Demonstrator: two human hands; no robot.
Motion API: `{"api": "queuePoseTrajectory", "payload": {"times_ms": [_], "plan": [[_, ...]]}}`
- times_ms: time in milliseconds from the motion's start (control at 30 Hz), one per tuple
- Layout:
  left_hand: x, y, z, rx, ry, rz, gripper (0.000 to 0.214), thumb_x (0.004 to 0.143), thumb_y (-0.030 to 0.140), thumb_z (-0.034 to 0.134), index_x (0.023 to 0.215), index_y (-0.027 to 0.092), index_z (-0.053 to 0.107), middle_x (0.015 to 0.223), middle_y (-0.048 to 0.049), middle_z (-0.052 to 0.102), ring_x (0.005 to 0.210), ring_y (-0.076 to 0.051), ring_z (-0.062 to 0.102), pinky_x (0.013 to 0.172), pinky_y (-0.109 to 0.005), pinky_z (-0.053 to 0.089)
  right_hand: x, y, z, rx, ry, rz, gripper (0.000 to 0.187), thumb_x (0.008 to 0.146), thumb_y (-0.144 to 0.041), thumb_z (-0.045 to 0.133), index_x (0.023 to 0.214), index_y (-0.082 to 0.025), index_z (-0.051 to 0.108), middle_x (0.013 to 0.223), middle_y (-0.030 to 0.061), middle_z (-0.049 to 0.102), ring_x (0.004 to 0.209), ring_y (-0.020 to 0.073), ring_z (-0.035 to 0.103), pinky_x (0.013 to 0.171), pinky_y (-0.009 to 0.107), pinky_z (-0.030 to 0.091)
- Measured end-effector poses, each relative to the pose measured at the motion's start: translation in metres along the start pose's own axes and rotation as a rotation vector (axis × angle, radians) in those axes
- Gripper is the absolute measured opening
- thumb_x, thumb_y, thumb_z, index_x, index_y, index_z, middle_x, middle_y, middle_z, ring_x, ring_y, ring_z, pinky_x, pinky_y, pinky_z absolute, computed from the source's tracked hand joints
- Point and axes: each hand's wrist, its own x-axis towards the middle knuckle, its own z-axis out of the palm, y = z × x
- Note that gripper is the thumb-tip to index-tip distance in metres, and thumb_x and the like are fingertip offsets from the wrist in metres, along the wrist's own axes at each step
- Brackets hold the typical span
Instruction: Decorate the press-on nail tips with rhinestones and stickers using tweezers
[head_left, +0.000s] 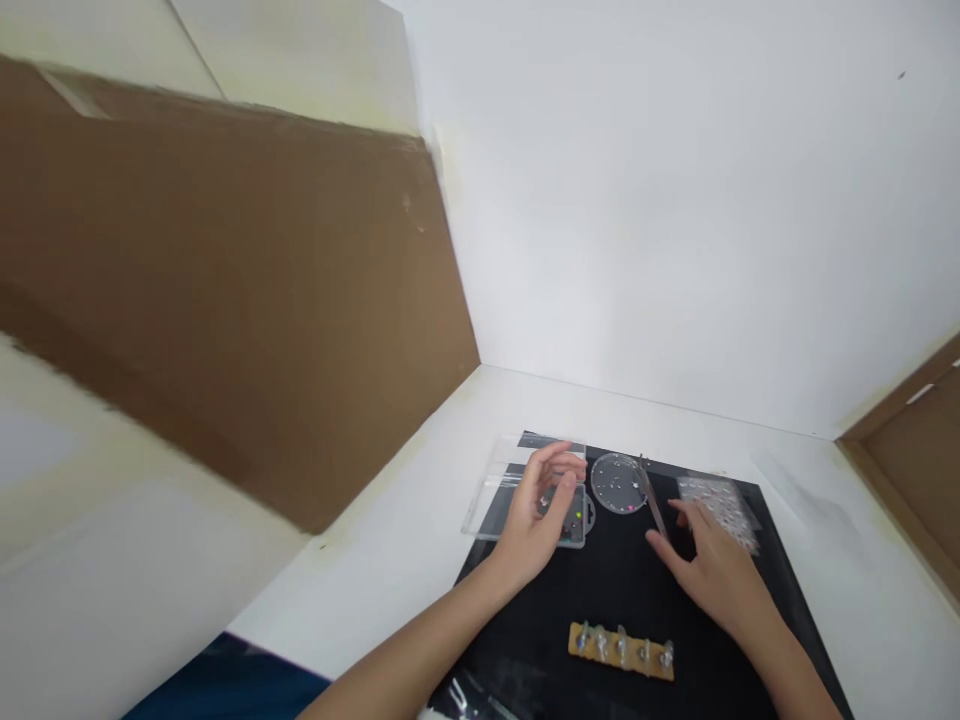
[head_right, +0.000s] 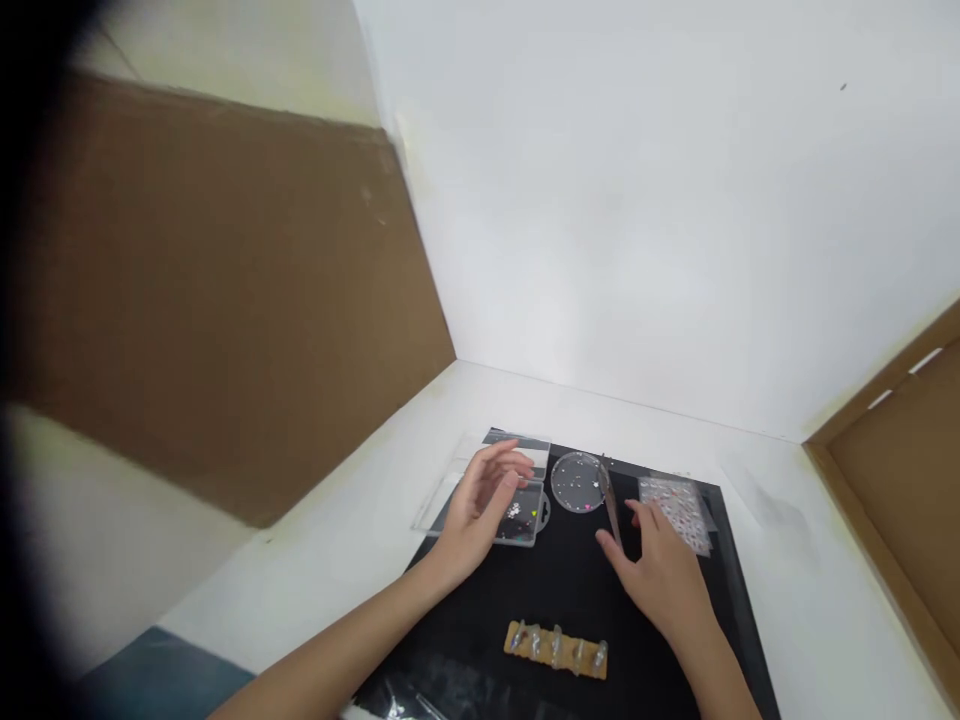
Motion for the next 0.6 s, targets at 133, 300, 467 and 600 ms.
{"api": "queuePoseTrajectory", "payload": {"times_ms": [133,300,467,600], "plan": [[0.015,0.018,-0.021,-0.023,0.141,-0.028,0.05,0.105,0.064,0.058,0.13,0.021,0.06,0.092,-0.0061,0.08,0.08,-0.019,0.075,0.083,-0.037,0.062,-0.003,-0.009,0.007,0.052,-0.01,-0.004,0.044,0.097,-0.057,0.055,0.123,-0.024,0.069,0.092,0.0038,0.073,0.069,0.0207,0.069,0.06,0.035,0.053],[0.052,0.017,-0.069,0.072,0.105,-0.078,0.057,0.102,0.055,0.061,0.149,0.025,0.05,0.156,-0.0158,0.063,0.124,-0.027,0.073,0.099,-0.044,0.063,0.001,-0.002,0.0,0.105,0.032,0.056,0.039,0.098,-0.048,0.049,0.119,-0.023,0.07,0.085,0.0038,0.072,0.065,0.0198,0.066,0.064,0.036,0.057],[0.09,-0.021,-0.11,0.511,0.088,-0.09,0.044,0.103,0.052,0.049,0.132,0.023,0.064,0.149,-0.0141,0.067,0.14,-0.032,0.062,0.119,-0.055,0.049,-0.001,-0.003,-0.01,0.127,0.083,0.114,0.04,0.103,-0.052,0.05,0.124,-0.026,0.072,0.113,0.0095,0.077,0.096,0.0249,0.076,0.083,0.04,0.064],[0.095,-0.049,-0.128,0.615,0.078,-0.155,0.049,0.104,0.053,0.041,0.128,0.021,0.069,0.141,-0.0141,0.072,0.144,-0.036,0.054,0.127,-0.062,0.036,-0.002,-0.004,-0.015,0.173,0.126,0.155,0.044,0.108,-0.052,0.047,0.137,-0.026,0.066,0.122,0.0096,0.073,0.093,0.0205,0.079,0.082,0.034,0.066]]}}
